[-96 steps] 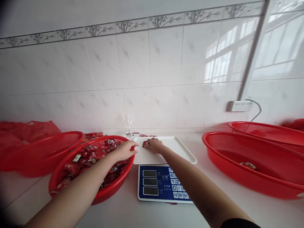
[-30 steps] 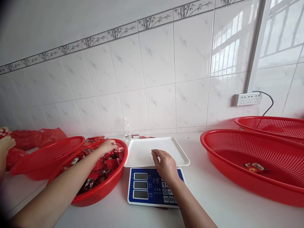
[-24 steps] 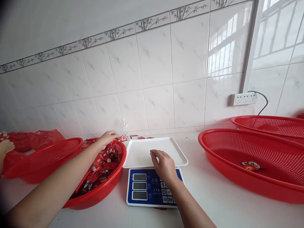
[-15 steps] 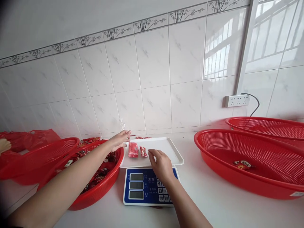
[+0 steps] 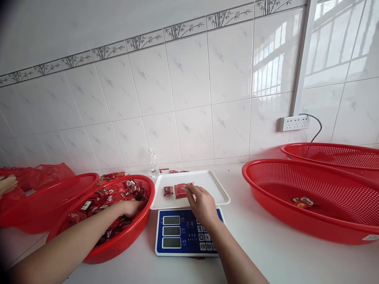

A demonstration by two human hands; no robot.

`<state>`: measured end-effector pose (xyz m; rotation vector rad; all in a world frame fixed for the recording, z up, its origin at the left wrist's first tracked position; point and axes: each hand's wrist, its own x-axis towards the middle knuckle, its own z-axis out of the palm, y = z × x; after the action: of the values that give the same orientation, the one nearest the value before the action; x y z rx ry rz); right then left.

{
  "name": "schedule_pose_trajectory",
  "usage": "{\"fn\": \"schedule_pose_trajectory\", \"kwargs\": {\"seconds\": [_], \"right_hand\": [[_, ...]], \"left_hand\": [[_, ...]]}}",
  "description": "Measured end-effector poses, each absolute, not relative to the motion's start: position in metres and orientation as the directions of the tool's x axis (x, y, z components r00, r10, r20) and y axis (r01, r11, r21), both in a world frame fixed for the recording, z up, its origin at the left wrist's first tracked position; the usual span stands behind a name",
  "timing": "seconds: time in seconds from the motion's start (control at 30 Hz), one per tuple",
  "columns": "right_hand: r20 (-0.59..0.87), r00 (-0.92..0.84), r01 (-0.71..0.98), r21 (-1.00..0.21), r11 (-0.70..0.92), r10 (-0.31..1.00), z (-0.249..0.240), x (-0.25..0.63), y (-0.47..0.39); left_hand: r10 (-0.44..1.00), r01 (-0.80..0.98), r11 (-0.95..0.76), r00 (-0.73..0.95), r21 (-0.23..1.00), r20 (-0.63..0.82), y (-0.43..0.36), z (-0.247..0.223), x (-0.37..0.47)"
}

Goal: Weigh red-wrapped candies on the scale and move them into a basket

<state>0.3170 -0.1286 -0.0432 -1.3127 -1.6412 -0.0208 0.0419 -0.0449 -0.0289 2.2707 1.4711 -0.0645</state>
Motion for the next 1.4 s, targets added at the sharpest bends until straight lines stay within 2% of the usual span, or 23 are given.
{"fn": "schedule_pose_trajectory", "kwargs": {"seconds": [0.2,0.37,0.53,0.77,0.93,1.07,1.2,1.4], "right_hand": [[0.671,0.142,0.730,-0.568,0.381,0.728,-0.041,0.322,-0.129],[0.673,0.168,0.725,-0.579,0.372,0.720,-0.040,0.324,-0.130],[0.677,0.176,0.732,-0.575,0.365,0.714,-0.041,0.323,-0.130],[0.690,0.162,0.744,-0.555,0.372,0.706,-0.040,0.322,-0.130],[0.681,0.166,0.731,-0.570,0.375,0.713,-0.040,0.323,-0.130],[0.681,0.159,0.718,-0.577,0.390,0.715,-0.041,0.324,-0.128],[0.689,0.118,0.744,-0.538,0.396,0.715,-0.042,0.324,-0.127],[0.698,0.034,0.822,-0.426,0.377,0.716,-0.039,0.324,-0.128]], "left_hand": [[0.877,0.898,-0.291,0.389,0.331,-0.282,-0.037,-0.028,0.044],[0.905,0.902,-0.240,0.342,0.358,-0.253,-0.031,-0.010,0.034],[0.953,0.853,-0.197,0.283,0.483,-0.111,-0.025,0.019,0.025],[0.974,0.760,-0.102,0.208,0.642,-0.091,-0.032,0.054,0.043],[0.957,0.623,-0.137,0.284,0.770,-0.060,-0.034,0.065,0.086],[0.927,0.508,-0.177,0.374,0.843,-0.031,-0.031,0.056,0.130],[0.900,0.517,-0.275,0.435,0.810,0.028,-0.028,0.042,0.160],[0.836,0.718,-0.425,0.545,0.550,-0.064,-0.031,0.036,0.159]]}}
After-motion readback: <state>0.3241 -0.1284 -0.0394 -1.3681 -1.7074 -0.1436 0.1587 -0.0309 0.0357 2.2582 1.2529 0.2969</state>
